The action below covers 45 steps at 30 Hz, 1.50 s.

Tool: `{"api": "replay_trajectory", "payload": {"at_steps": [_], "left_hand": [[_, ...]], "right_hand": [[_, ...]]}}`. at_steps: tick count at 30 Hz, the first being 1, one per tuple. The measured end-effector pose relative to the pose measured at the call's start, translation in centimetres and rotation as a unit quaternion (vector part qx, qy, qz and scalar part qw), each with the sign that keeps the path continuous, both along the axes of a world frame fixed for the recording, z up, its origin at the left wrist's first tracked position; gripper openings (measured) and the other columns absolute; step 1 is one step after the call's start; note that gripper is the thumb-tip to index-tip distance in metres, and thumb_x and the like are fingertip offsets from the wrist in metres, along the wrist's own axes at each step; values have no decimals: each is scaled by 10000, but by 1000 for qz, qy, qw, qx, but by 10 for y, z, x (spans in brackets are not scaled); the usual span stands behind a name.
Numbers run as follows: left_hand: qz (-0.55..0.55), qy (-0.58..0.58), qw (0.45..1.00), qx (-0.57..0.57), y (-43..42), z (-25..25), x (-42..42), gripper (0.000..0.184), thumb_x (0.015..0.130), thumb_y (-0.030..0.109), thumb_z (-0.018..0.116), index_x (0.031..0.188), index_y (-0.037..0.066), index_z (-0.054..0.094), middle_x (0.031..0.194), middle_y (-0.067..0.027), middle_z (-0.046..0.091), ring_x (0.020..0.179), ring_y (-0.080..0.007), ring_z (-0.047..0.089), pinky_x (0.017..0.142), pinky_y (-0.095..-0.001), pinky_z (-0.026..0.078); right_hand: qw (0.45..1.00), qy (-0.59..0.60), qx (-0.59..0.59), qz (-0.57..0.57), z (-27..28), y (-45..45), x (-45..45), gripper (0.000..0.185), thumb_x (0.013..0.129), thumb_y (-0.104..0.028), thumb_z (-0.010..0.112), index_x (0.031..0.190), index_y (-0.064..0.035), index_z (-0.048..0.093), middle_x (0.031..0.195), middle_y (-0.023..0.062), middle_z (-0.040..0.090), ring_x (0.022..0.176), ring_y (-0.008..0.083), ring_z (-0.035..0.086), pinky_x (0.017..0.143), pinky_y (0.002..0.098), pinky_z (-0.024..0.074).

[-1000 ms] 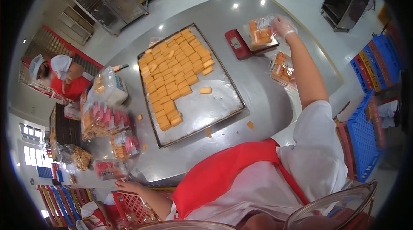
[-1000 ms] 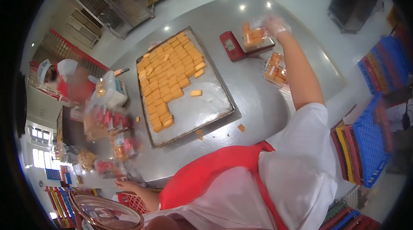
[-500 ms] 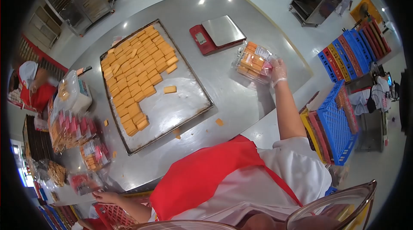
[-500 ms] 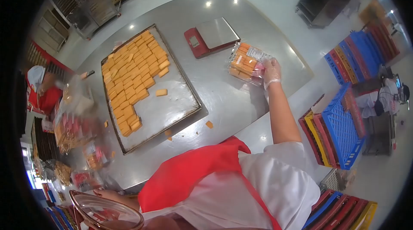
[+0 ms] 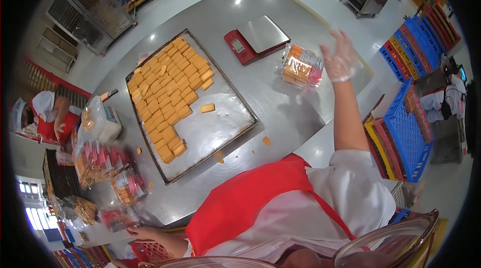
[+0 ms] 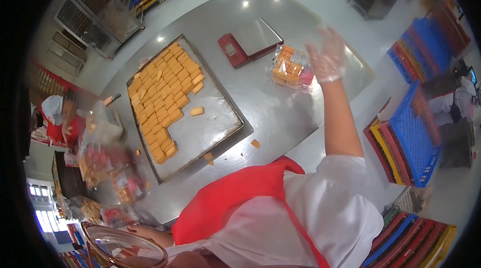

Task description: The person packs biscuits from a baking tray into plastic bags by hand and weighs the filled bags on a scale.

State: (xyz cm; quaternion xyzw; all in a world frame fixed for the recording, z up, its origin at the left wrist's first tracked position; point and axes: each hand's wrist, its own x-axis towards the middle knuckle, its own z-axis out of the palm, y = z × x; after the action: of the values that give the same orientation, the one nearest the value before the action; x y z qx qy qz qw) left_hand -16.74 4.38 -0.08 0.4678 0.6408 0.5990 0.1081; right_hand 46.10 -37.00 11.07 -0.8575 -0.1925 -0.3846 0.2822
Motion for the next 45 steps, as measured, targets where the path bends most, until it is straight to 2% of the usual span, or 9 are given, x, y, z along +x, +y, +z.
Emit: {"api": "replay_trajectory", "payload": {"at_steps": [5, 8, 14, 17, 22, 24, 27, 30, 45], "left_hand": [[-7, -1, 1000, -7, -2, -1, 0, 395, 909, 295, 416, 1159, -10, 444, 1127, -154, 482, 930, -250, 493, 788, -327, 421], [-13, -19, 1000, -6, 2, -8, -6, 409, 910, 304, 411, 1168, -11, 436, 1144, -159, 472, 966, -259, 486, 813, -329, 417], [-4, -5, 1000, -8, -3, -2, 1, 421, 906, 308, 407, 1183, -9, 420, 1179, -176, 448, 1024, -281, 480, 843, -344, 424], [5, -57, 998, 24, -2, -5, 1, 442, 906, 312, 404, 1218, 0, 377, 1194, -183, 434, 1022, -288, 484, 834, -348, 430], [23, -118, 992, 35, -9, 7, 11, 478, 906, 346, 379, 1254, 23, 323, 1211, -192, 420, 1052, -285, 475, 844, -351, 428], [23, -108, 993, 34, -4, 5, 9, 483, 906, 357, 366, 1258, 29, 316, 1217, -195, 418, 1061, -286, 472, 849, -354, 426], [23, -80, 996, 18, -1, -3, 0, 486, 908, 362, 350, 1262, 31, 312, 1222, -202, 417, 1073, -290, 467, 857, -360, 420], [14, -76, 997, 8, -2, 0, 5, 488, 909, 361, 344, 1258, 20, 319, 1221, -207, 420, 1082, -293, 463, 870, -367, 411], [17, -1, 1000, -6, -1, -1, 0, 418, 913, 316, 376, 1183, 3, 435, 1181, -181, 451, 1017, -300, 498, 832, -343, 447]], "right_hand": [[922, 180, -339, -51, -12, 60, -15, 558, 825, -514, 404, 1293, -215, 347, 1315, 139, 330, 1209, 318, 325, 946, 468, 318], [857, 383, -346, 9, 8, 68, -22, 583, 821, -549, 373, 1320, -254, 312, 1363, 92, 279, 1248, 297, 277, 977, 477, 272], [868, 316, -382, -26, -7, 67, -17, 610, 810, -561, 353, 1338, -270, 263, 1320, 55, 331, 1188, 234, 368, 954, 455, 307], [872, 354, -338, 25, -4, 57, -13, 582, 830, -517, 388, 1319, -207, 324, 1383, 107, 257, 1257, 286, 273, 1015, 429, 230], [982, 186, 24, 29, -39, -22, 43, 645, 804, -553, 404, 1294, -136, 354, 1328, 133, 360, 1222, 308, 332, 965, 388, 305], [969, 218, 80, -83, -47, -54, 57, 595, 823, -504, 438, 1209, -52, 447, 1093, 133, 561, 1027, 261, 522, 833, 358, 402], [884, 396, 238, -65, -46, -81, 44, 567, 824, -520, 443, 1046, -10, 554, 760, 73, 598, 666, 180, 561, 639, 308, 432], [809, 530, 253, -20, -66, -86, 33, 505, 797, -559, 484, 701, -68, 557, 547, -12, 464, 449, 88, 408, 431, 230, 335], [884, 448, 120, 63, -67, -39, 22, 337, 776, -367, 570, 699, -39, 548, 558, 13, 429, 488, 137, 392, 474, 294, 334]]}}
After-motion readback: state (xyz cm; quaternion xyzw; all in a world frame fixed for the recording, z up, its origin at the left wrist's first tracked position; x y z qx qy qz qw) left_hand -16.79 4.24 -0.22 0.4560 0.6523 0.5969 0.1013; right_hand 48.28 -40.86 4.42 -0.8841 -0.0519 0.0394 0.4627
